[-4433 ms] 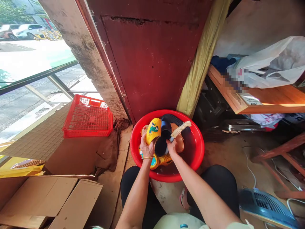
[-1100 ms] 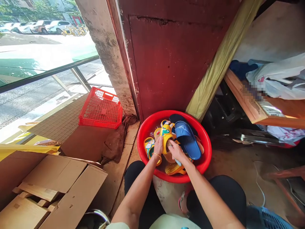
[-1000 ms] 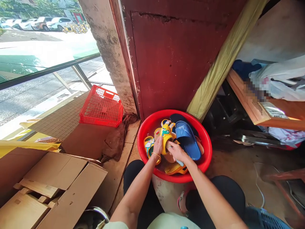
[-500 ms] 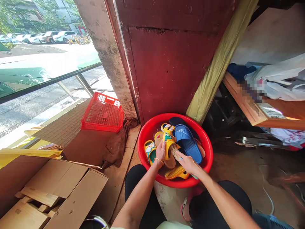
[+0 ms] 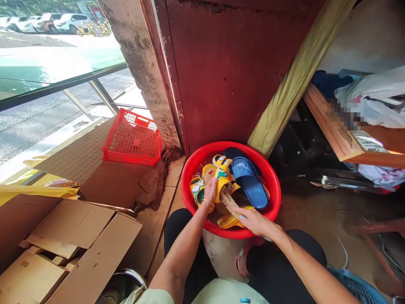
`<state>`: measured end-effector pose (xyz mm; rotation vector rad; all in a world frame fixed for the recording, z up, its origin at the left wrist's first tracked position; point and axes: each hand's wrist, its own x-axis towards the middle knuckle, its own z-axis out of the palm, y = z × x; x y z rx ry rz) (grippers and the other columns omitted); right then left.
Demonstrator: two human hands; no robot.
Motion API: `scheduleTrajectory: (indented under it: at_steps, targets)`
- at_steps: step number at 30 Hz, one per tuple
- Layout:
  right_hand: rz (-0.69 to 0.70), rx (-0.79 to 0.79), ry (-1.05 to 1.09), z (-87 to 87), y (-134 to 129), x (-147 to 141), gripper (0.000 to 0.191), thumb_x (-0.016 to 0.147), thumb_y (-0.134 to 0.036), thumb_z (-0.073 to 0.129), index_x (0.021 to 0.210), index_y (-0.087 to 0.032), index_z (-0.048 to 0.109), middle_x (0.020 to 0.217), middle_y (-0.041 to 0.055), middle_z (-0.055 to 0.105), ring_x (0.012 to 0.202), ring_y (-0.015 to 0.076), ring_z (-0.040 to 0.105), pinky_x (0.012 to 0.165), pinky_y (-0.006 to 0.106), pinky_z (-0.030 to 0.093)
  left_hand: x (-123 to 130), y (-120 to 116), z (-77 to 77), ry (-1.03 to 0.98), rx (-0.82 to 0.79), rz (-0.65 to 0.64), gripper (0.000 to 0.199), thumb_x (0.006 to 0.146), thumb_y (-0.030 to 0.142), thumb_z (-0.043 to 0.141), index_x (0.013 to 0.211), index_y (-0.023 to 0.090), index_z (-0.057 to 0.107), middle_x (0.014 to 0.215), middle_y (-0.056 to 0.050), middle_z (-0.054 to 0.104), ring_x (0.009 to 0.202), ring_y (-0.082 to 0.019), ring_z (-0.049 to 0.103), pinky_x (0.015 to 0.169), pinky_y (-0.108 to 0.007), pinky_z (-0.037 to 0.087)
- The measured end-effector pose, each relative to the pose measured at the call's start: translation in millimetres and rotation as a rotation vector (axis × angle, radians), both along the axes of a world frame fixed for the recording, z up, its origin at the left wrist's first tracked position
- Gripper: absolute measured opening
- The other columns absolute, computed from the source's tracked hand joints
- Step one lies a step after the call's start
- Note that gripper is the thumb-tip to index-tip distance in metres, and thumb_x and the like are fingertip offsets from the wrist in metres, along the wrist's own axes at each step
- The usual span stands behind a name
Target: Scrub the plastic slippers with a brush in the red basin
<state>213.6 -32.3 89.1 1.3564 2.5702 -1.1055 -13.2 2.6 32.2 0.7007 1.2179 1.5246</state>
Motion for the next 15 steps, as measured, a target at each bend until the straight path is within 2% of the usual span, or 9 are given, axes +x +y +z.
scheduleTrajectory:
  at_steps: [1, 4, 6, 8, 11, 15]
  targets:
    - [0.011, 0.044, -0.065, 0.1, -0.5, 4.9, 0.054, 0.093, -0.027, 0.048, 0.146, -0.034, 0.054, 0.130, 0.0058, 0.070, 0.115, 0.0244, 0.067, 0.097, 0.036, 0.051, 1.5, 0.0, -0.7, -0.002, -0.005, -0.016, 0.054, 0.088, 0.060, 0.060, 0.117, 0.016, 0.073, 0.115, -0.010, 0.075, 0.109, -0.029, 0.068, 0.102, -0.041, 0.051]
    - [-0.041, 0.151, -0.268, -3.6, 7.0, 2.3, 0.060, 0.095, -0.023, 0.047, 0.153, -0.037, 0.043, 0.116, 0.0089, 0.074, 0.101, 0.0261, 0.072, 0.092, 0.039, 0.053, 7.4, -0.7, -3.7, 0.074, -0.009, -0.015, 0.051, 0.083, 0.054, 0.070, 0.120, 0.019, 0.073, 0.119, -0.008, 0.074, 0.121, -0.032, 0.062, 0.107, -0.042, 0.048]
    - [-0.106, 0.188, -0.324, -7.9, 14.3, -10.3, 0.064, 0.095, -0.020, 0.046, 0.157, -0.034, 0.037, 0.111, 0.0130, 0.075, 0.097, 0.0280, 0.073, 0.090, 0.040, 0.054, 11.7, -2.2, -6.5, 0.171, -0.016, 0.005, 0.051, 0.080, 0.050, 0.075, 0.123, 0.022, 0.072, 0.121, -0.006, 0.073, 0.126, -0.032, 0.060, 0.108, -0.042, 0.047]
    - [-0.132, 0.176, -0.292, -12.2, 18.3, -23.9, 0.064, 0.094, -0.017, 0.046, 0.157, -0.026, 0.037, 0.109, 0.0167, 0.075, 0.099, 0.0290, 0.073, 0.091, 0.040, 0.053, 15.3, -5.0, -9.7, 0.259, -0.036, 0.022, 0.054, 0.080, 0.047, 0.076, 0.127, 0.024, 0.069, 0.123, -0.006, 0.072, 0.123, -0.031, 0.062, 0.107, -0.042, 0.048]
    - [-0.074, 0.131, -0.200, -14.9, 14.1, -30.0, 0.061, 0.093, -0.015, 0.045, 0.154, -0.019, 0.043, 0.117, 0.0170, 0.074, 0.111, 0.0263, 0.069, 0.100, 0.037, 0.049, 18.4, -9.8, -13.7, 0.332, -0.047, 0.064, 0.055, 0.078, 0.044, 0.078, 0.127, 0.022, 0.070, 0.125, -0.009, 0.071, 0.119, -0.032, 0.064, 0.106, -0.041, 0.048]
    - [0.105, 0.033, -0.091, -4.5, 0.8, 0.1, 0.052, 0.095, -0.025, 0.045, 0.146, -0.024, 0.055, 0.141, 0.0085, 0.062, 0.132, 0.0238, 0.057, 0.110, 0.036, 0.043, 19.2, -11.2, -13.0, 0.274, -0.060, 0.101, 0.051, 0.078, 0.046, 0.078, 0.123, 0.021, 0.072, 0.117, -0.009, 0.074, 0.113, -0.031, 0.067, 0.103, -0.041, 0.050]
